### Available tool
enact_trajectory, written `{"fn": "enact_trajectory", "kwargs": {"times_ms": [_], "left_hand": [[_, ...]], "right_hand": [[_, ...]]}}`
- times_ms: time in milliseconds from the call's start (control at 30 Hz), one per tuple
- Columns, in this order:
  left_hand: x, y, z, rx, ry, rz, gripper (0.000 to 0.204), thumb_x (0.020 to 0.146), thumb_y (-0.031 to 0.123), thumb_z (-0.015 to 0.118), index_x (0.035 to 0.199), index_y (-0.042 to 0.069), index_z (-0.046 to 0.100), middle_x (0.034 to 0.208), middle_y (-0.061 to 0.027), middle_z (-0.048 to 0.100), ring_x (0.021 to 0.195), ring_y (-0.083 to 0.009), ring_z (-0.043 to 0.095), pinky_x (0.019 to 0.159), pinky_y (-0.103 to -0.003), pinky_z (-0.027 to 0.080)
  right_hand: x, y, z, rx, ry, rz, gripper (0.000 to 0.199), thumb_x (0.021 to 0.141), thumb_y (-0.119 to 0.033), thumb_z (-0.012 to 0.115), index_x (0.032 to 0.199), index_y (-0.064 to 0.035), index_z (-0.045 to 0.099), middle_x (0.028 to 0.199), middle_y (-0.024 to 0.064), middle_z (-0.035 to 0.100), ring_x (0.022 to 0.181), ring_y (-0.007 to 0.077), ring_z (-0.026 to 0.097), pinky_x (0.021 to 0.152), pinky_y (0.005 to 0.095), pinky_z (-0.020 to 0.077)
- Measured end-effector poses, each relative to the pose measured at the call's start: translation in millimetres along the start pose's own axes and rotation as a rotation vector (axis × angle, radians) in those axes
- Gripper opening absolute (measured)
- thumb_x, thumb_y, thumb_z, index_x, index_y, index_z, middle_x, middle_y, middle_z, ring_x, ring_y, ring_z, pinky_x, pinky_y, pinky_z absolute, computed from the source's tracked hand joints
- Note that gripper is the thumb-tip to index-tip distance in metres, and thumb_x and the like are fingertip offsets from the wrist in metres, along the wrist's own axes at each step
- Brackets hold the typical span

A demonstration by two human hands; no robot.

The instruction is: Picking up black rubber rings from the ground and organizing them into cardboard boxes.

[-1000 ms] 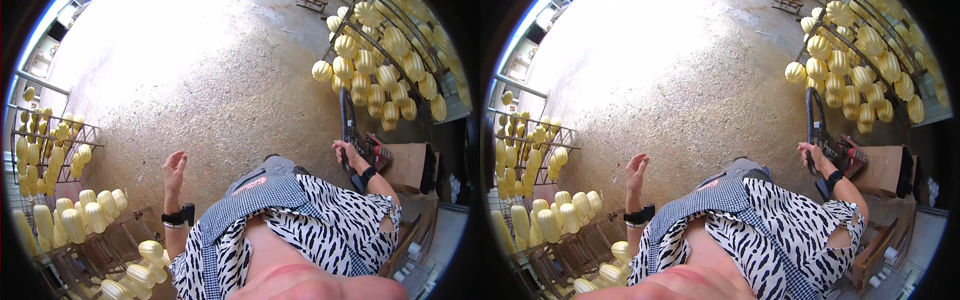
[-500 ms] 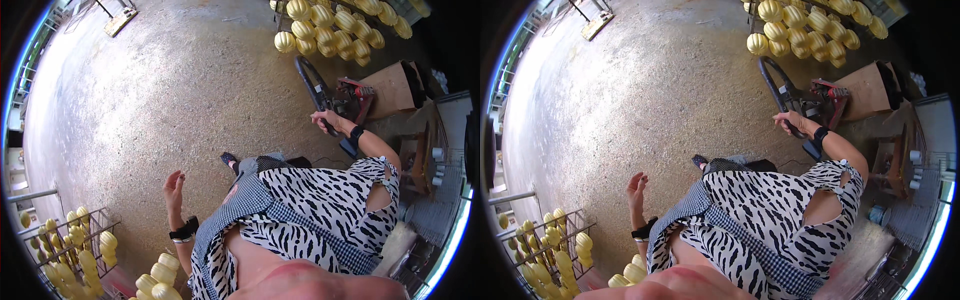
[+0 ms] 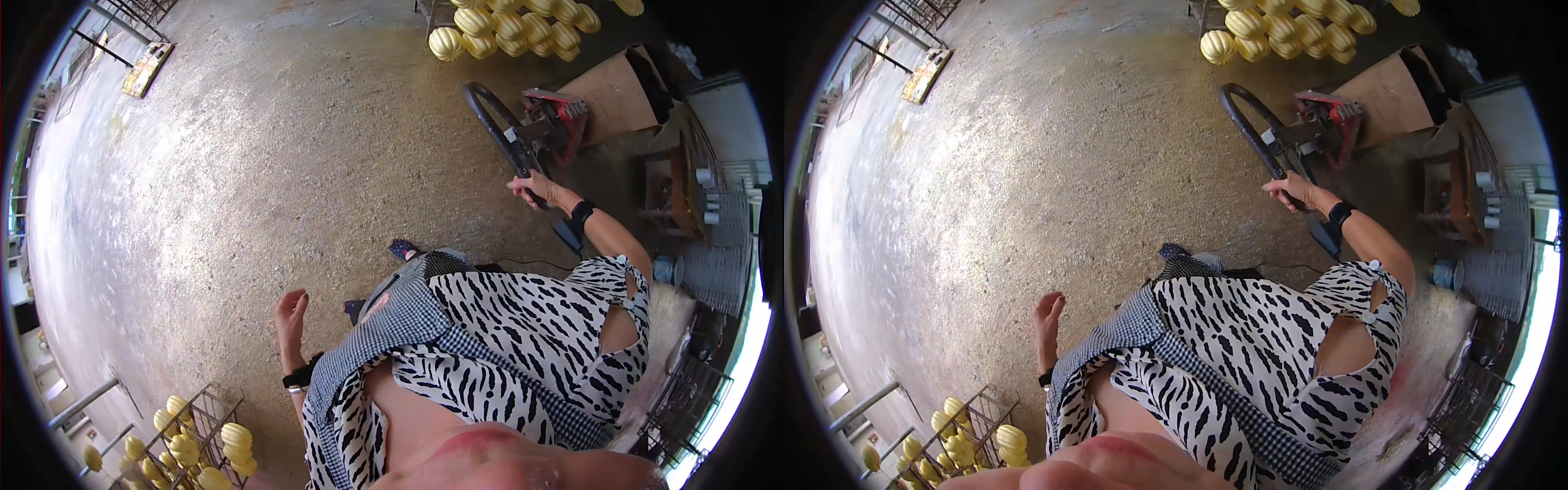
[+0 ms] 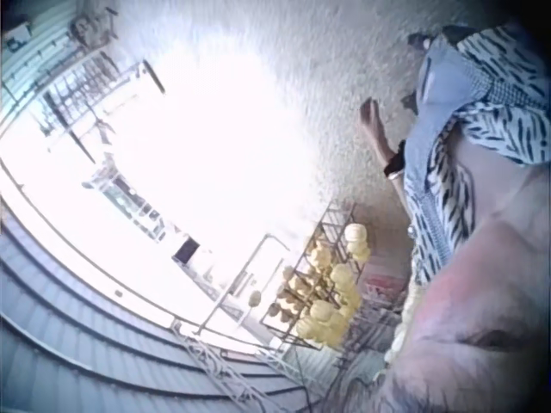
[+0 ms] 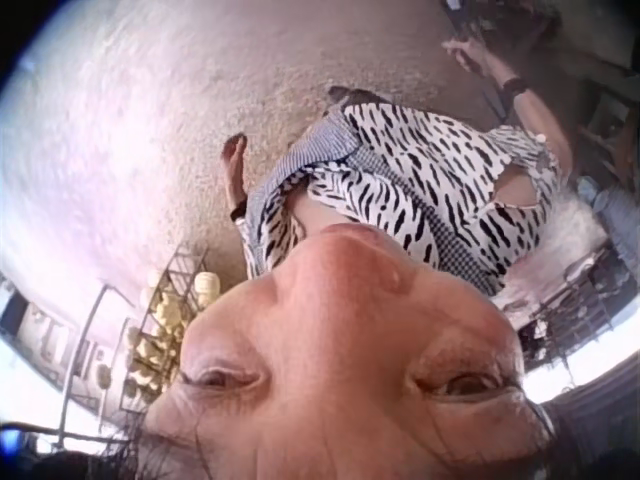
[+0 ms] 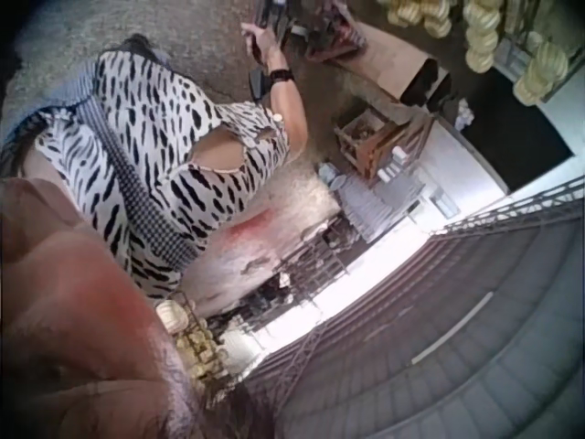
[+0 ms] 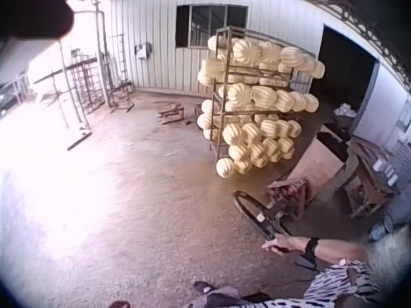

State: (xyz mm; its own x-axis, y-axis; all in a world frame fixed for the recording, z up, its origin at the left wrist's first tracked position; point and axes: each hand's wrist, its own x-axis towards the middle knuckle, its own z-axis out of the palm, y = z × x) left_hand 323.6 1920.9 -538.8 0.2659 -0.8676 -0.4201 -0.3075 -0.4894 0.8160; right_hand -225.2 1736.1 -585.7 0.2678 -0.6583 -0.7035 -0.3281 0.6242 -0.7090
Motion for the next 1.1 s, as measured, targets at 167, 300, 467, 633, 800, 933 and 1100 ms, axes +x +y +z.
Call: {"fn": "enact_trajectory", "kwargs": {"times_ms": [167, 300, 467, 633, 800, 933, 1100], "left_hand": [[18, 19, 3, 0.019, -0.760, -0.046, 0.018, 0.082, 0.015, 0.061, 0.091, -0.001, 0.061, 0.079, -0.0048, 0.062, 0.073, -0.0101, 0.056, 0.066, -0.022, 0.046], [-29, 79, 13, -0.022, -0.484, -0.077, 0.024, 0.083, 0.021, 0.060, 0.093, -0.001, 0.062, 0.080, -0.0057, 0.063, 0.073, -0.0110, 0.057, 0.066, -0.023, 0.047], [-4, 9, -11, 0.068, -0.921, 0.107, 0.032, 0.086, 0.027, 0.054, 0.101, 0.000, 0.061, 0.087, -0.0092, 0.064, 0.076, -0.0146, 0.058, 0.066, -0.029, 0.048], [-9, 4, -14, 0.197, -1.016, 0.210, 0.030, 0.088, 0.025, 0.050, 0.096, -0.003, 0.060, 0.081, -0.0119, 0.064, 0.073, -0.0193, 0.059, 0.064, -0.033, 0.047], [-7, -15, 7, 0.294, -1.016, 0.529, 0.030, 0.085, 0.024, 0.051, 0.087, -0.005, 0.060, 0.075, -0.0184, 0.061, 0.064, -0.0273, 0.058, 0.058, -0.037, 0.045], [-6, -14, 13, 0.288, -0.881, 0.718, 0.023, 0.077, 0.018, 0.056, 0.072, -0.004, 0.058, 0.064, -0.0201, 0.055, 0.059, -0.0321, 0.055, 0.054, -0.038, 0.043], [0, -19, 12, 0.311, -0.785, 0.865, 0.023, 0.076, 0.018, 0.055, 0.072, -0.004, 0.057, 0.064, -0.0193, 0.056, 0.061, -0.0334, 0.056, 0.056, -0.040, 0.043]], "right_hand": [[-15, -7, 49, -0.050, 0.151, -0.024, 0.031, 0.075, -0.028, 0.063, 0.061, -0.0046, 0.048, 0.040, 0.0026, 0.041, 0.028, 0.0120, 0.037, 0.029, 0.0258, 0.0326], [-13, -1, 38, -0.161, 0.216, 0.035, 0.032, 0.075, -0.029, 0.064, 0.059, -0.0054, 0.048, 0.040, 0.0031, 0.042, 0.029, 0.0123, 0.038, 0.030, 0.0261, 0.0310], [-9, 23, 43, -0.249, 0.365, 0.081, 0.032, 0.075, -0.029, 0.062, 0.057, -0.0065, 0.049, 0.040, 0.0039, 0.044, 0.029, 0.0140, 0.040, 0.032, 0.0271, 0.0322], [-21, 63, 14, -0.231, 0.468, 0.120, 0.032, 0.075, -0.029, 0.060, 0.055, -0.0072, 0.048, 0.040, 0.0037, 0.042, 0.029, 0.0159, 0.039, 0.032, 0.0287, 0.0331], [-42, 103, -19, -0.170, 0.548, 0.167, 0.031, 0.075, -0.028, 0.060, 0.057, -0.0058, 0.049, 0.039, 0.0039, 0.042, 0.029, 0.0182, 0.039, 0.030, 0.0304, 0.0329], [-72, 130, -15, -0.074, 0.594, 0.237, 0.030, 0.075, -0.030, 0.059, 0.058, -0.0077, 0.047, 0.040, 0.0035, 0.040, 0.028, 0.0186, 0.038, 0.030, 0.0309, 0.0336], [-78, 141, 7, 0.014, 0.588, 0.266, 0.027, 0.073, -0.030, 0.057, 0.060, -0.0085, 0.047, 0.039, 0.0029, 0.038, 0.030, 0.0179, 0.037, 0.032, 0.0314, 0.0343]]}}
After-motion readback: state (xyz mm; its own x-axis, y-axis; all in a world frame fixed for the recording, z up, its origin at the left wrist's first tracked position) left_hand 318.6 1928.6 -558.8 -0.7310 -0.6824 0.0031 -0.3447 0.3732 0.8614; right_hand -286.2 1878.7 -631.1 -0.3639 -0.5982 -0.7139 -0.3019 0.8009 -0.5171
